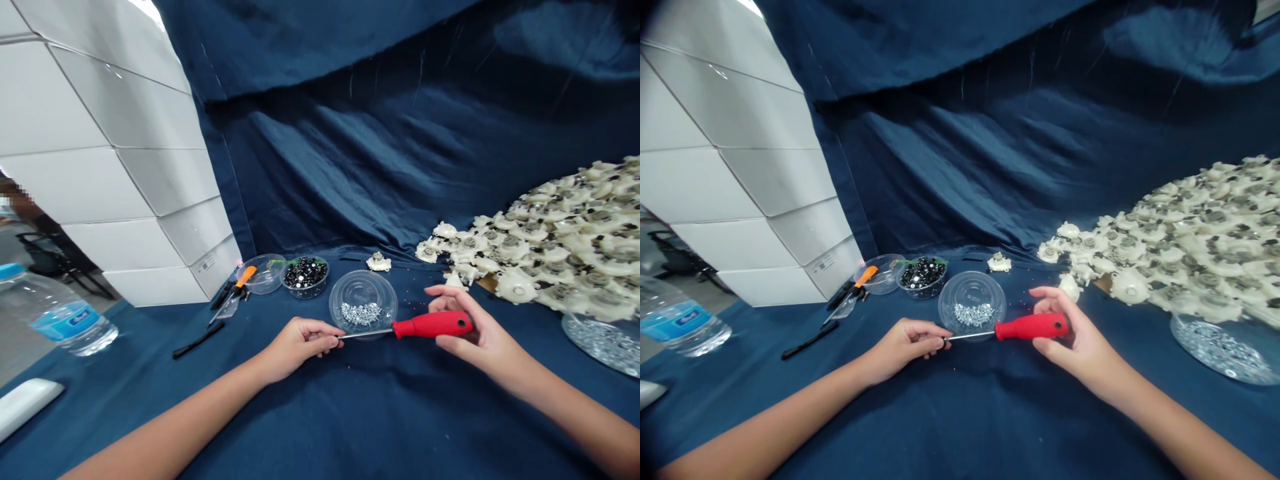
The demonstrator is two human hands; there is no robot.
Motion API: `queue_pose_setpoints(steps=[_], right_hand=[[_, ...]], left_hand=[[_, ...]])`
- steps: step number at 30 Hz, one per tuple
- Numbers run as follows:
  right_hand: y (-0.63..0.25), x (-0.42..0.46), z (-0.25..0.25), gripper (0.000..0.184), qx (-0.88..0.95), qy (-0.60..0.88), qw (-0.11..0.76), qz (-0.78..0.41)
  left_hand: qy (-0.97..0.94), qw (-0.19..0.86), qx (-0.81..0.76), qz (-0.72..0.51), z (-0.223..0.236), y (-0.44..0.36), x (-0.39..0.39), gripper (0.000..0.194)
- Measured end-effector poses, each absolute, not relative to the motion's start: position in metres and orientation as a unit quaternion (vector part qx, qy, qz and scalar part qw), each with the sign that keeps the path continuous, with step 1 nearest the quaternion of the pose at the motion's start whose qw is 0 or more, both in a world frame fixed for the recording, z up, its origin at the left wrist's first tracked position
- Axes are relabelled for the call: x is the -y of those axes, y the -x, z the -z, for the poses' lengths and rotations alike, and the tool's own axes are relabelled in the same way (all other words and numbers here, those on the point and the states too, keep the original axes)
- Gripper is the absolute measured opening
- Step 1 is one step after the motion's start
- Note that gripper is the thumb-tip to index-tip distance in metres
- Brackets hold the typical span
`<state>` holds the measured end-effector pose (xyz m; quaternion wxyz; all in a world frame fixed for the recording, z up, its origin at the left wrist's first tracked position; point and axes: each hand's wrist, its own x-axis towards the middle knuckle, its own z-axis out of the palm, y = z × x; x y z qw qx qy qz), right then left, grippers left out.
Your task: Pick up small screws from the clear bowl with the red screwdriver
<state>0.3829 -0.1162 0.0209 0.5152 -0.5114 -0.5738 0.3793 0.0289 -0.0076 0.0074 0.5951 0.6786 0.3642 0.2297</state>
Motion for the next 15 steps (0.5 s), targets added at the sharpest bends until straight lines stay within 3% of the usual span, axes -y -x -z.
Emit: queue_pose_setpoints(steps=[2, 5, 9, 15], right_hand=[[-0.387, 0.115, -0.02, 0.049, 0.566, 0.539, 0.475, -0.404], [-0.389, 0.112, -0.02, 0.057, 0.546, 0.571, 0.434, -0.434], [-0.383, 0.112, -0.021, 0.046, 0.535, 0.544, 0.495, -0.417], [-0.378, 0.115, -0.018, 0.059, 0.54, 0.497, 0.55, -0.399]], left_hand=[[-0.679, 0.595, -0.364, -0.23, -0.006, -0.029, 0.007, 0.046], [-0.682, 0.594, -0.361, -0.226, -0.006, -0.029, 0.007, 0.045], [-0.68, 0.597, -0.363, -0.224, -0.008, -0.029, 0.008, 0.044], [-0.68, 0.598, -0.362, -0.221, -0.01, -0.029, 0.008, 0.044]])
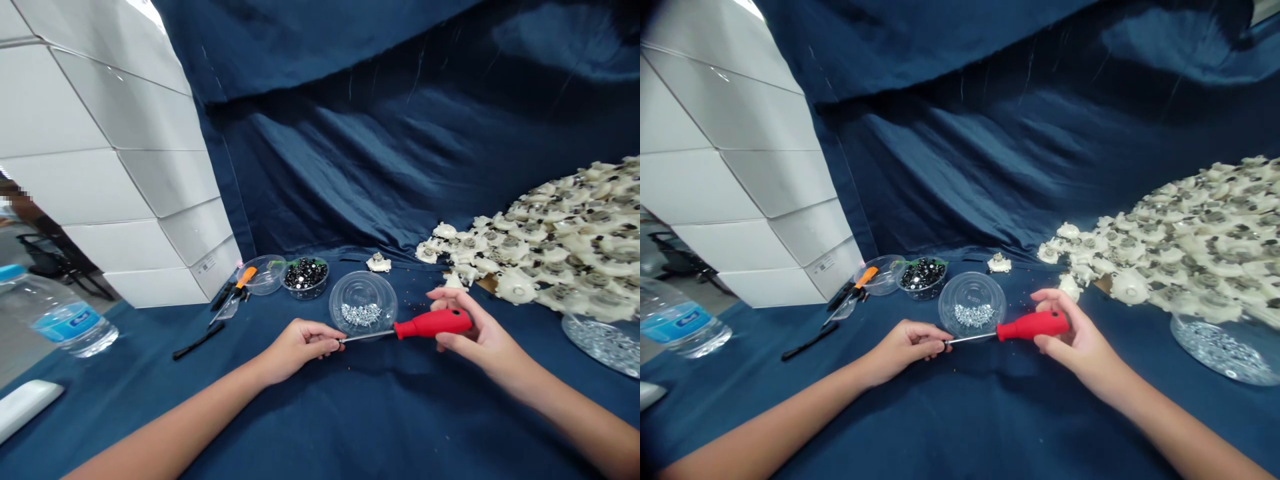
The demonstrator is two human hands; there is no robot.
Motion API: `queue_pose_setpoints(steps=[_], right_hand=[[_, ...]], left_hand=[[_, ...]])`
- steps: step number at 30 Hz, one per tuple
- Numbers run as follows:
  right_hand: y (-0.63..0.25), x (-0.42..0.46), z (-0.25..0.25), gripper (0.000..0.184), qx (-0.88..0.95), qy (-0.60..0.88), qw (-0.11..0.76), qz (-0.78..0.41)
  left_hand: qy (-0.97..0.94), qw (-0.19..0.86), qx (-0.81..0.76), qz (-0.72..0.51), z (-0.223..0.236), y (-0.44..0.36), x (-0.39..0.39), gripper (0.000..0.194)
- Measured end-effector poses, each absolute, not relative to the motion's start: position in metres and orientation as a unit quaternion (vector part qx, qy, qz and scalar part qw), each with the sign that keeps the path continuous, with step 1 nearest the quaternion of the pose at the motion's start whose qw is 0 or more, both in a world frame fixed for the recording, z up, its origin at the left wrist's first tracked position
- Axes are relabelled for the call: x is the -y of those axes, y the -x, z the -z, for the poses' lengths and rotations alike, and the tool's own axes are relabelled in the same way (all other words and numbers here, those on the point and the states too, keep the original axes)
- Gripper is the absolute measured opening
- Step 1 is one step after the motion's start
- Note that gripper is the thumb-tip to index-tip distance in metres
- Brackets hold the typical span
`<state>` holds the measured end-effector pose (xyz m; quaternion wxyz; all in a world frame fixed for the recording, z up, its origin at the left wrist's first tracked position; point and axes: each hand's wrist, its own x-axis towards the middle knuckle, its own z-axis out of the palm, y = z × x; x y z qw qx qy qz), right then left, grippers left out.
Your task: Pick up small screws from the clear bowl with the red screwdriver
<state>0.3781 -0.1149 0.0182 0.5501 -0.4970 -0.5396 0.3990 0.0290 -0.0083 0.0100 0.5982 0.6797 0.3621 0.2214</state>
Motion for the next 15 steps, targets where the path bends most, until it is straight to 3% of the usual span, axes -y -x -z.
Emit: queue_pose_setpoints(steps=[5, 10, 13, 15], right_hand=[[-0.3816, 0.1153, -0.0206, 0.038, 0.545, 0.526, 0.503, -0.417], [-0.3809, 0.1183, -0.0208, 0.039, 0.569, 0.512, 0.507, -0.395], [-0.3795, 0.1194, -0.0201, 0.056, 0.612, 0.467, 0.536, -0.347], [-0.38, 0.1185, -0.0213, 0.056, 0.622, 0.47, 0.535, -0.324]], left_hand=[[-0.684, 0.595, -0.361, -0.22, -0.0112, -0.0294, 0.0091, 0.045], [-0.685, 0.588, -0.37, -0.218, -0.0104, -0.0286, 0.0086, 0.046], [-0.683, 0.588, -0.374, -0.219, -0.0085, -0.0281, 0.0074, 0.047], [-0.682, 0.589, -0.373, -0.219, -0.0083, -0.0283, 0.0071, 0.048]])
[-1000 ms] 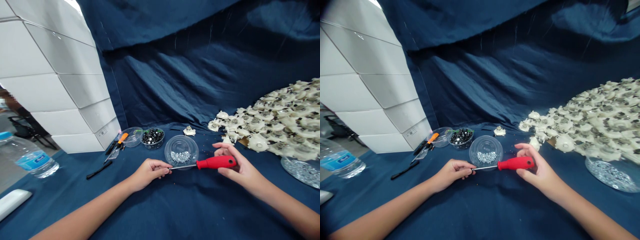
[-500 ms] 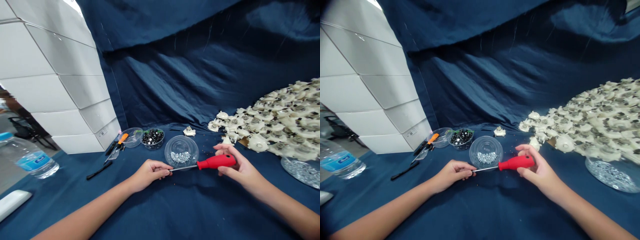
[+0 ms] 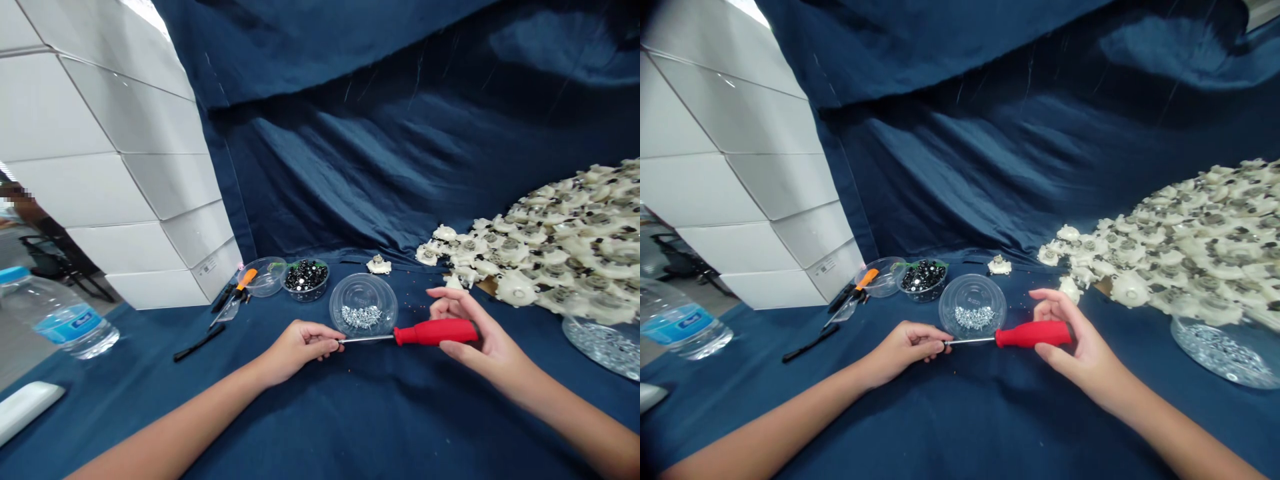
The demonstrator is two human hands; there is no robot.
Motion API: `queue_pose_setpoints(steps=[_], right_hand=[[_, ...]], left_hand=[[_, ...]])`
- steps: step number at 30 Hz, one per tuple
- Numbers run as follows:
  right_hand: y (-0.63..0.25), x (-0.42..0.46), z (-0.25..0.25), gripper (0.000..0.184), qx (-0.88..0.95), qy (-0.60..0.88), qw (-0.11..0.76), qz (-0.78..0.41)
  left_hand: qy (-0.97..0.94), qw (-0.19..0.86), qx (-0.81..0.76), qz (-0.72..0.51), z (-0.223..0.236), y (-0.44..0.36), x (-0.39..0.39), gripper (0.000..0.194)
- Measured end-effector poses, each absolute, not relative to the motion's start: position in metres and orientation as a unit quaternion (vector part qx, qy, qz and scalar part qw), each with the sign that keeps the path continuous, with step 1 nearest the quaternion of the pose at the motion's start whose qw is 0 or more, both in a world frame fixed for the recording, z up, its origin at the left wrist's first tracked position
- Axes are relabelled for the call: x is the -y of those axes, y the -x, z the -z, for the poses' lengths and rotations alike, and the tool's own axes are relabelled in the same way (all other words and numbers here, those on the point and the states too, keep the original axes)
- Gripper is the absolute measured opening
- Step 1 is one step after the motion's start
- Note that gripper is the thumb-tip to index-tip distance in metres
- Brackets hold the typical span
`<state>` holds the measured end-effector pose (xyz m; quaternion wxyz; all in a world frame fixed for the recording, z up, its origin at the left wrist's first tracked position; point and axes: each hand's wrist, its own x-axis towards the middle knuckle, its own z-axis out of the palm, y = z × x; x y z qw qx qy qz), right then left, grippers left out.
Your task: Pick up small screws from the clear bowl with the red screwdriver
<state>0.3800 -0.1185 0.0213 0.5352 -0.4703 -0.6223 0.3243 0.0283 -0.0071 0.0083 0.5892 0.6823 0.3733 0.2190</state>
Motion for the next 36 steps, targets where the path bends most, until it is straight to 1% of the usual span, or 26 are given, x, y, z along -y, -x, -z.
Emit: queue_pose_setpoints(steps=[2, 3, 7, 9, 12, 13, 16, 19, 22, 23, 25, 27, 33, 34, 36], right_hand=[[-0.381, 0.117, -0.024, 0.044, 0.606, 0.507, 0.521, -0.323], [-0.382, 0.116, -0.025, 0.041, 0.592, 0.531, 0.504, -0.336], [-0.383, 0.114, -0.026, 0.062, 0.552, 0.581, 0.428, -0.418], [-0.381, 0.114, -0.025, 0.059, 0.535, 0.585, 0.439, -0.423], [-0.377, 0.115, -0.024, 0.046, 0.511, 0.556, 0.514, -0.407], [-0.375, 0.115, -0.024, 0.045, 0.506, 0.539, 0.54, -0.402], [-0.374, 0.117, -0.023, 0.05, 0.509, 0.501, 0.574, -0.4], [-0.375, 0.117, -0.021, 0.053, 0.535, 0.485, 0.564, -0.4], [-0.378, 0.115, -0.019, 0.042, 0.538, 0.51, 0.539, -0.4], [-0.379, 0.115, -0.019, 0.042, 0.534, 0.528, 0.522, -0.403], [-0.382, 0.114, -0.019, 0.047, 0.53, 0.563, 0.483, -0.411], [-0.384, 0.114, -0.019, 0.048, 0.534, 0.577, 0.461, -0.412], [-0.385, 0.114, -0.017, 0.037, 0.574, 0.54, 0.475, -0.39], [-0.384, 0.114, -0.017, 0.037, 0.583, 0.534, 0.483, -0.376], [-0.383, 0.114, -0.016, 0.043, 0.597, 0.526, 0.497, -0.346]], left_hand=[[-0.684, 0.59, -0.371, -0.216, -0.009, -0.029, 0.007, 0.046], [-0.685, 0.59, -0.37, -0.214, -0.01, -0.029, 0.007, 0.046], [-0.686, 0.588, -0.372, -0.214, -0.011, -0.03, 0.008, 0.046], [-0.683, 0.591, -0.369, -0.217, -0.01, -0.029, 0.007, 0.047], [-0.678, 0.596, -0.369, -0.221, -0.009, -0.029, 0.007, 0.047], [-0.676, 0.597, -0.37, -0.221, -0.009, -0.029, 0.007, 0.047], [-0.674, 0.601, -0.369, -0.221, -0.008, -0.029, 0.007, 0.047], [-0.674, 0.6, -0.369, -0.223, -0.008, -0.029, 0.007, 0.048], [-0.672, 0.598, -0.373, -0.228, -0.008, -0.029, 0.006, 0.048], [-0.671, 0.598, -0.374, -0.228, -0.008, -0.029, 0.006, 0.048], [-0.671, 0.6, -0.372, -0.226, -0.008, -0.029, 0.006, 0.048], [-0.671, 0.6, -0.371, -0.226, -0.007, -0.029, 0.006, 0.048], [-0.673, 0.597, -0.376, -0.222, -0.008, -0.028, 0.006, 0.047], [-0.673, 0.597, -0.377, -0.222, -0.008, -0.028, 0.006, 0.048], [-0.671, 0.597, -0.378, -0.224, -0.008, -0.028, 0.006, 0.048]])
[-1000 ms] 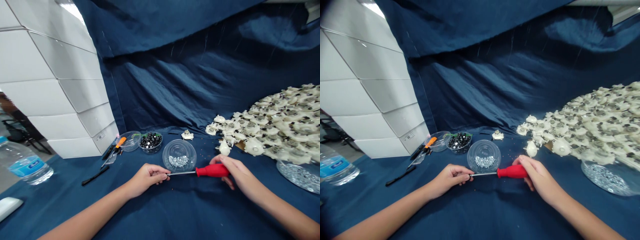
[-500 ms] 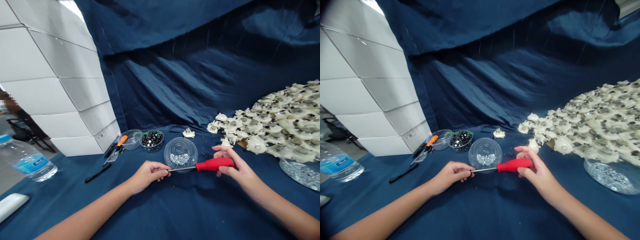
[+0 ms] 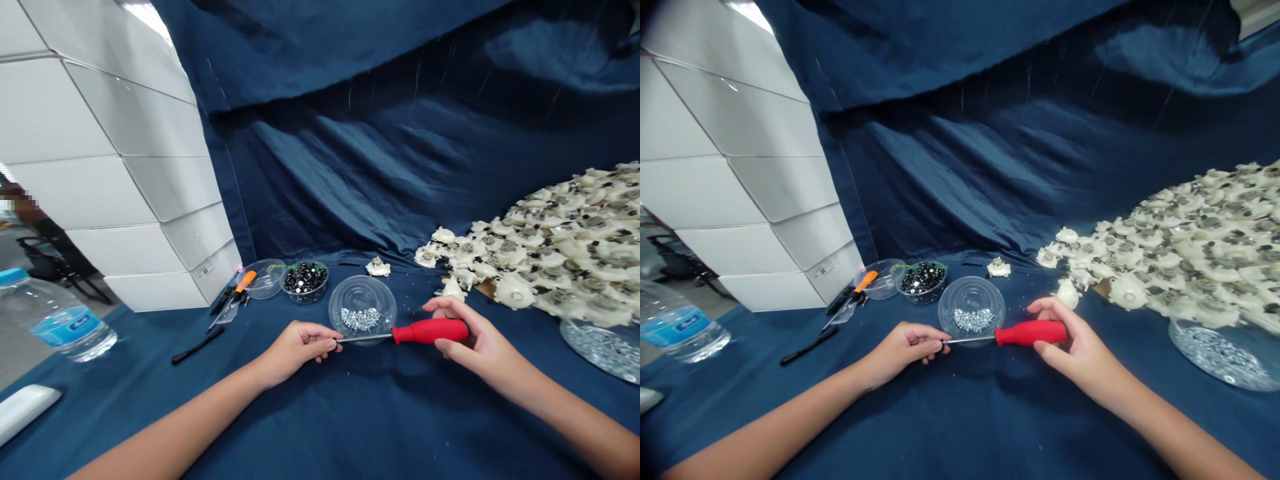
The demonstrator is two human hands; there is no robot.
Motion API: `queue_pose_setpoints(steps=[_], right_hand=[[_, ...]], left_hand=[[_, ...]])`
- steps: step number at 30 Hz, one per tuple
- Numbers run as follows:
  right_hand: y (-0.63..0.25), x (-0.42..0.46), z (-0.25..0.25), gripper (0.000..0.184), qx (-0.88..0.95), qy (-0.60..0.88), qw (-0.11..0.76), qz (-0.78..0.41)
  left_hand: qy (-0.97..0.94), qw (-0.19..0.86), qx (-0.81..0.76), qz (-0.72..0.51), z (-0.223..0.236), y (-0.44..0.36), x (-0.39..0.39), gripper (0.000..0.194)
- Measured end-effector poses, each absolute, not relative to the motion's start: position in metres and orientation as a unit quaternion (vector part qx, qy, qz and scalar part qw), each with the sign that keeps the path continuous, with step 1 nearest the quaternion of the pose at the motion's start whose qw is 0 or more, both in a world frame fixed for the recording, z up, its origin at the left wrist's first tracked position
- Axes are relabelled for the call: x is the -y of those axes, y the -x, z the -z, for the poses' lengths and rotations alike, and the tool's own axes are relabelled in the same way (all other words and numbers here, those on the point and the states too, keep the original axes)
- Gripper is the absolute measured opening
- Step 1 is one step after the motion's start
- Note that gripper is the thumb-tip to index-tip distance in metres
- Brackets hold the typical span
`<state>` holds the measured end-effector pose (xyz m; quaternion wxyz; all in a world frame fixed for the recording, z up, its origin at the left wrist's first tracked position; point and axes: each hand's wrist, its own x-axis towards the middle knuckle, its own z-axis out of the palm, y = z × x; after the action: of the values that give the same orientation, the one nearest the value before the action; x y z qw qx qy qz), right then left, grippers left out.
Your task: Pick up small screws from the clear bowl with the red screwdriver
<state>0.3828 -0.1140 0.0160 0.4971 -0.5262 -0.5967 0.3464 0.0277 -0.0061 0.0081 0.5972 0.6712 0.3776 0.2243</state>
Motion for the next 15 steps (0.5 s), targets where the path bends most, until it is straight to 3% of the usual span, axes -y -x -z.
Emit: queue_pose_setpoints(steps=[3, 7, 9, 12, 15], right_hand=[[-0.382, 0.114, -0.015, 0.051, 0.603, 0.521, 0.506, -0.329], [-0.382, 0.115, -0.018, 0.045, 0.583, 0.538, 0.497, -0.352], [-0.382, 0.115, -0.021, 0.045, 0.565, 0.569, 0.471, -0.368], [-0.381, 0.115, -0.025, 0.059, 0.545, 0.618, 0.414, -0.386], [-0.38, 0.115, -0.026, 0.06, 0.543, 0.623, 0.416, -0.38]], left_hand=[[-0.673, 0.596, -0.375, -0.225, -0.008, -0.028, 0.006, 0.049], [-0.677, 0.594, -0.371, -0.223, -0.008, -0.028, 0.006, 0.05], [-0.678, 0.593, -0.372, -0.224, -0.008, -0.028, 0.006, 0.05], [-0.676, 0.595, -0.371, -0.226, -0.009, -0.028, 0.006, 0.049], [-0.674, 0.599, -0.368, -0.225, -0.009, -0.028, 0.006, 0.048]])
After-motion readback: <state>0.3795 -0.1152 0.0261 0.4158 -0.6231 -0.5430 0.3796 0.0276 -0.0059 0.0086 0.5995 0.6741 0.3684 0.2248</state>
